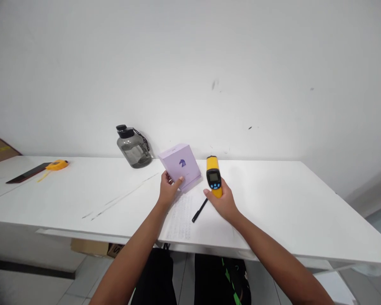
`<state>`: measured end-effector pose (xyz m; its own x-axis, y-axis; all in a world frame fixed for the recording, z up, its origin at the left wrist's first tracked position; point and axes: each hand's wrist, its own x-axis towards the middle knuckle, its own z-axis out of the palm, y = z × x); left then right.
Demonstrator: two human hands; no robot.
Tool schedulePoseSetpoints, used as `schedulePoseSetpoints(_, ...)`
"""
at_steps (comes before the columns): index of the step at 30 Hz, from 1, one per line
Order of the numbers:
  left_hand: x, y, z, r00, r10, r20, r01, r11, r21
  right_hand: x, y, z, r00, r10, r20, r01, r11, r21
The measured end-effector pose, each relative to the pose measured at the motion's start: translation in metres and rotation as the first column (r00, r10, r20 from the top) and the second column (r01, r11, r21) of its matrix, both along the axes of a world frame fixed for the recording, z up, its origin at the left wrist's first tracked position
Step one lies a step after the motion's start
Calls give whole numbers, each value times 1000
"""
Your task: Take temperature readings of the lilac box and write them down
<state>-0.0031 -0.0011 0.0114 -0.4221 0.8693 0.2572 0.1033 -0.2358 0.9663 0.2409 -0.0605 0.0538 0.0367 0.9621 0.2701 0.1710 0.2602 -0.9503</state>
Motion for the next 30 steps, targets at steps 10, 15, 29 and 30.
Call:
schedulePoseSetpoints(10,-3,-6,0,986,-19,-168,27,999,44,-15,-4,-11,959,282,26,-282,959,31)
schedulePoseSetpoints(15,-1,-8,1,984,-55,-169,66,996,65,-21,2,-21,931,347,-111,-357,930,-91)
schedulePoseSetpoints(29,2,-15,6,951,-86,-298,113,991,74,-21,-1,-23,903,363,-231,-399,907,-135)
schedulePoseSetpoints(30,2,-15,5,950,-93,-297,120,990,75,-21,-1,-24,901,368,-229,-404,904,-139)
